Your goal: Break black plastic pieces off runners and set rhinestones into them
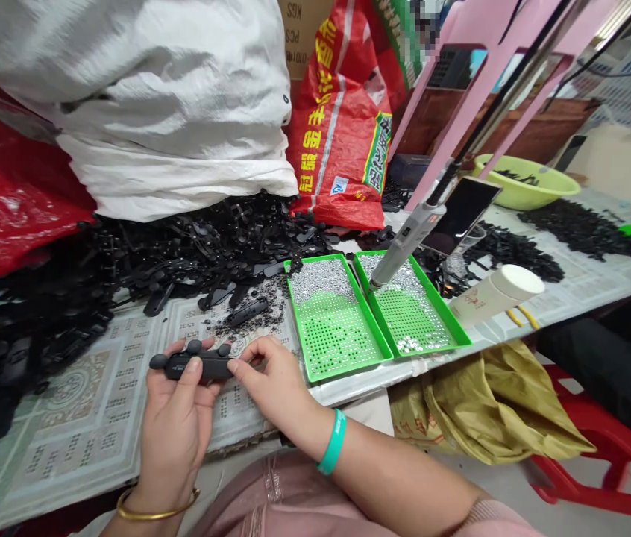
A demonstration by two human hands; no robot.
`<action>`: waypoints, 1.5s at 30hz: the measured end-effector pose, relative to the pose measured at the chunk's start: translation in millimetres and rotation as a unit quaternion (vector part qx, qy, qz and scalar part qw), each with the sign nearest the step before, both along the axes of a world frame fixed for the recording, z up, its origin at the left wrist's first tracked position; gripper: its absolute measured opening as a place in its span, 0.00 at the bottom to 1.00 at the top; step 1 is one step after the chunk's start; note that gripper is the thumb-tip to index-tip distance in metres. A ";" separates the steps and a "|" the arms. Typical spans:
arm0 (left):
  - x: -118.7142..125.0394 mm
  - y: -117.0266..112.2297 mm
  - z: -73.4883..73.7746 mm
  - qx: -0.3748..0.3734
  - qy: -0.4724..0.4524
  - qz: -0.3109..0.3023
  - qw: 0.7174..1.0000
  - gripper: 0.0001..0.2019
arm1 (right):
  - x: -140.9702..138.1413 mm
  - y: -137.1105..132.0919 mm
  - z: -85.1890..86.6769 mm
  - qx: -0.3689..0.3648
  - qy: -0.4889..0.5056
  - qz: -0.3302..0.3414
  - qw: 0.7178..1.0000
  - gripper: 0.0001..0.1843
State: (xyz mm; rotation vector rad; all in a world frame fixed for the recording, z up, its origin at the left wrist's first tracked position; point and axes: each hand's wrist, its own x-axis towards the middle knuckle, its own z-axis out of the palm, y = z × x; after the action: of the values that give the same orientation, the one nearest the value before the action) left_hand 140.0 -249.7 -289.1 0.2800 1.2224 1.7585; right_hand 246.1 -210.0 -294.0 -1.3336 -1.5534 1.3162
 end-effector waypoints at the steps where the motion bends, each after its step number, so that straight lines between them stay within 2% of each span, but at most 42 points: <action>1: 0.5 -0.2 0.1 0.004 0.001 0.004 1.000 0.18 | -0.5 0.2 -0.5 -0.018 0.014 -0.001 1.000 0.07; 11: 6.0 -0.3 -2.2 0.047 -0.014 0.019 0.999 0.12 | -7.3 1.5 -3.8 -0.095 0.116 -0.026 0.988 0.08; 16: 8.5 -2.4 -0.8 0.082 0.012 0.012 0.996 0.12 | -5.1 4.8 -4.9 -0.111 0.108 -0.016 0.988 0.07; 18: 9.4 -1.8 -1.0 0.084 0.015 0.013 0.996 0.11 | -4.4 5.5 -4.8 -0.104 0.092 -0.015 0.990 0.07; 22: 10.2 2.0 -2.8 0.077 -0.023 0.010 0.997 0.09 | -5.5 2.8 -5.3 -0.044 0.060 -0.027 0.997 0.10; 25: 8.9 3.3 -3.9 0.076 -0.021 0.015 0.997 0.09 | -8.0 0.5 -7.1 -0.068 0.076 -0.009 0.995 0.12; 30: 4.5 -1.0 -3.4 0.011 0.023 0.015 1.000 0.12 | -11.4 0.8 -10.9 -0.175 0.229 -0.021 0.957 0.17; 32: 5.4 -3.0 -2.9 0.009 0.038 0.025 0.999 0.12 | -12.5 0.0 -11.3 -0.198 0.268 -0.032 0.942 0.18; 40: 13.0 -3.8 -0.9 0.008 0.011 0.047 0.999 0.14 | -17.1 -7.6 -9.2 -0.207 0.339 -0.103 0.912 0.18; 43: 10.5 -2.8 -0.2 0.014 0.012 0.066 0.998 0.12 | -20.3 -7.8 -9.5 -0.231 0.353 -0.095 0.902 0.18; 45: 8.4 -1.5 0.5 0.023 0.005 0.071 0.997 0.09 | -21.1 -8.3 -10.9 -0.214 0.340 -0.079 0.913 0.17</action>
State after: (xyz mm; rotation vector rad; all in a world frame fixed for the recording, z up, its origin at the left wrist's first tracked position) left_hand 148.4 -251.2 -288.7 0.2340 1.2366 1.9103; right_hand 225.1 -218.3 -304.8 -1.0341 -0.6912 1.8253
